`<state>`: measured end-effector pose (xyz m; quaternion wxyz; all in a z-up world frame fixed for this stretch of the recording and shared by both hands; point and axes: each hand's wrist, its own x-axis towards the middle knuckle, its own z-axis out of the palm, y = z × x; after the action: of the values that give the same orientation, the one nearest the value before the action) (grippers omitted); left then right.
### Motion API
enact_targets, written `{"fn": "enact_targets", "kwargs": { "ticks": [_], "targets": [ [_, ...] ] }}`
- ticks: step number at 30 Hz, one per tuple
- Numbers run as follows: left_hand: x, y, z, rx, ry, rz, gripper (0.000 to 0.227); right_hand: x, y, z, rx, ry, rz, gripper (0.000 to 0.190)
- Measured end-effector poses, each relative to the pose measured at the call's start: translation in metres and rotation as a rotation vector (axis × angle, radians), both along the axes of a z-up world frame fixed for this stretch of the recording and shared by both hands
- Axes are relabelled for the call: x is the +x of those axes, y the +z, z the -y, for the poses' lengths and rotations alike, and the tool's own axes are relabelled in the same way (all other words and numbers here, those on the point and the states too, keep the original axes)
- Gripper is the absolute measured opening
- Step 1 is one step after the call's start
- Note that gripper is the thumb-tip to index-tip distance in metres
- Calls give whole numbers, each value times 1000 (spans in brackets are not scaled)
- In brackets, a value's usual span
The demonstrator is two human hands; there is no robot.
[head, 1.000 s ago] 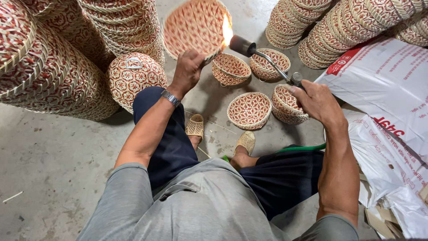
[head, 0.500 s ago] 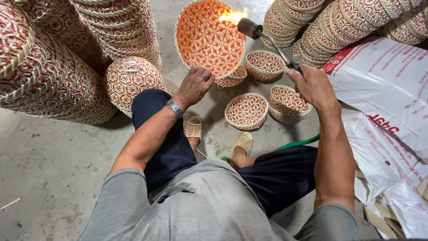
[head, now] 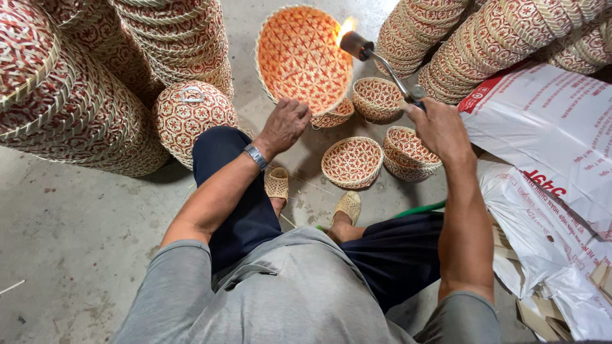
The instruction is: The person sits on the floor and uses a handheld blowtorch to apply heat to the surface of woven baskets. They rotate each basket to treat different areas, then place it aside and pick up another basket to repeat the process.
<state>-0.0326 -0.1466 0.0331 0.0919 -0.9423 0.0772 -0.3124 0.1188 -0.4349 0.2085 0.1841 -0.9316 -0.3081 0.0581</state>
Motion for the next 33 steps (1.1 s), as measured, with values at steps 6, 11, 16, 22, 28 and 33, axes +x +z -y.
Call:
{"fn": "enact_targets", "kwargs": {
  "ticks": [6, 11, 16, 22, 28, 33],
  "targets": [
    [5, -2, 31, -2, -44, -20, 26, -10, -13, -41, 100, 169, 74, 49],
    [0, 2, 35, -44, -59, -27, 24, -25, -13, -34, 93, 93, 54, 48],
    [0, 2, 38, -99, -61, -15, 24, -26, -30, -11, 71, 84, 90, 51],
    [3, -15, 61, -247, -111, 118, 29, -8, -81, -4, 368, -82, 82, 50],
    [5, -25, 112, -368, -85, 31, 22, 3, -133, -29, 635, -170, -29, 42],
    [-4, 1, 128, -559, -140, 86, 42, 16, -144, -31, 628, -171, 31, 32]
  ]
}}
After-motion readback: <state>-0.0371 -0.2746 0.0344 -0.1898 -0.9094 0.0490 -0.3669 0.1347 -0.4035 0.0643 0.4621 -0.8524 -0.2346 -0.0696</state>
